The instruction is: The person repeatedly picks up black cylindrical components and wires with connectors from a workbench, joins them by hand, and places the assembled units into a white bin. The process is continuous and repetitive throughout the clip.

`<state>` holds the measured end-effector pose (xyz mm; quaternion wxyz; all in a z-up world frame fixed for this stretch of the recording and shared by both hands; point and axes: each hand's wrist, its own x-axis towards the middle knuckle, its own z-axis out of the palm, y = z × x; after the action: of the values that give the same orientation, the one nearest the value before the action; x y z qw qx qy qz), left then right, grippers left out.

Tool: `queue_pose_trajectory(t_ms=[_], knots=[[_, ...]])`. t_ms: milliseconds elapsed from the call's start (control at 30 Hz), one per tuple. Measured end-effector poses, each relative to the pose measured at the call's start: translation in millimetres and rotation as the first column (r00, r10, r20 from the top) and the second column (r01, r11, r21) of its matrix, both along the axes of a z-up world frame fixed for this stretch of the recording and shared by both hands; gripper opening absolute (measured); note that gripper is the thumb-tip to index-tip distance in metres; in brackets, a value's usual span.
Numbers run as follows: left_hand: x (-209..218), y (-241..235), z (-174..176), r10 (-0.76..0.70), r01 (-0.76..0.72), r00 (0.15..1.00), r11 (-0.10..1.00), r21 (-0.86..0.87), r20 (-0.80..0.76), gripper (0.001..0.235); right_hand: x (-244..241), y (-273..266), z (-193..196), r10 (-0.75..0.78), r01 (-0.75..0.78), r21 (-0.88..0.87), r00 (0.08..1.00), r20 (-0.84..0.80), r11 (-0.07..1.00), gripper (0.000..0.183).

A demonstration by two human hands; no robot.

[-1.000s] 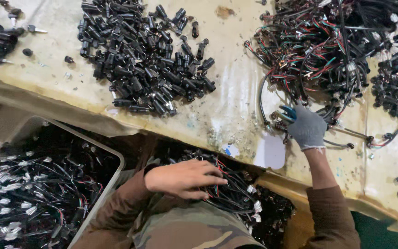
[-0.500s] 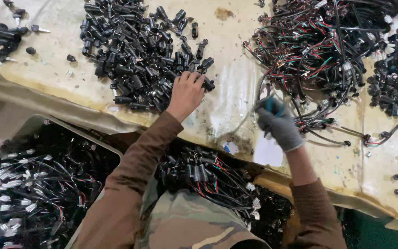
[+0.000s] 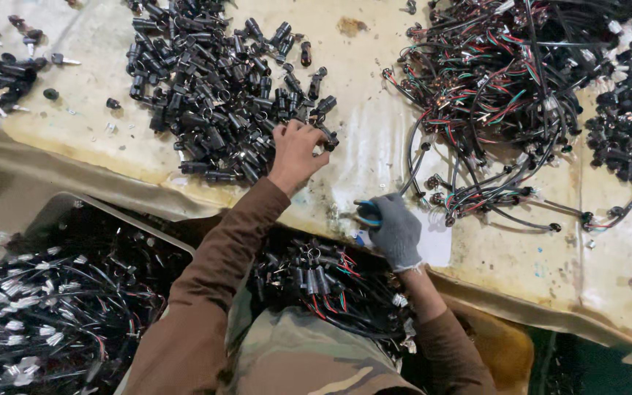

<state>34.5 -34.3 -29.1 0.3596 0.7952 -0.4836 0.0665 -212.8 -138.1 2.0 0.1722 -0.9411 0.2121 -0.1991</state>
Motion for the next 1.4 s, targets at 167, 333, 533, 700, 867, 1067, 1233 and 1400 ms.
queue_pose_trajectory(t_ms=[167,333,533,700,867,1067,1233,1400], knots=[[-16.9,22.2,19.9,-0.369,-0.038,0.27,0.919,-0.393,-0.889,0.031,-4.2,2.4,0.1,-0.013,0.013,-0.003,0.998,0.06,1.0,0.023],[-31.8,43.5,22.7,-0.682,-0.198,-0.104,0.728,-0.656,-0.724,0.023,-3.0,1.7,-0.1,-0.026,0.027,-0.017,0.998,0.053,0.999,0.025],[-39.2,52.8,18.3,-0.698,-0.152,-0.115,0.716,-0.682,-0.707,0.025,-4.7,-1.1,-5.2,-0.025,0.025,-0.022,1.0,0.017,0.999,0.034],[-45.3,63.9,13.0,-0.708,-0.19,-0.082,0.702,-0.686,-0.702,0.025,-4.7,-0.4,-9.9,-0.042,0.042,-0.004,0.999,0.024,0.999,0.028],[-27.6,99.8,1.0,-0.67,-0.311,0.16,0.663,-0.681,-0.725,0.024,-4.9,-0.9,-6.6,-0.044,0.044,-0.019,0.999,0.003,0.999,0.028],[61.9,189.5,-24.3,0.267,-0.625,0.713,0.661,-0.415,-0.648,0.026,-3.0,3.0,-1.3,-0.037,0.037,-0.003,0.999,0.028,0.999,0.024],[137.4,254.2,-39.6,0.796,-0.796,0.605,0.603,-0.047,-0.03,0.026,-1.2,5.2,2.7,-0.051,0.051,0.001,0.999,0.019,0.999,0.02],[188.7,273.5,-44.1,0.735,-0.733,0.66,0.675,-0.085,0.155,0.024,-1.9,5.7,3.7,-0.036,0.037,-0.023,0.998,0.056,0.999,0.021]])
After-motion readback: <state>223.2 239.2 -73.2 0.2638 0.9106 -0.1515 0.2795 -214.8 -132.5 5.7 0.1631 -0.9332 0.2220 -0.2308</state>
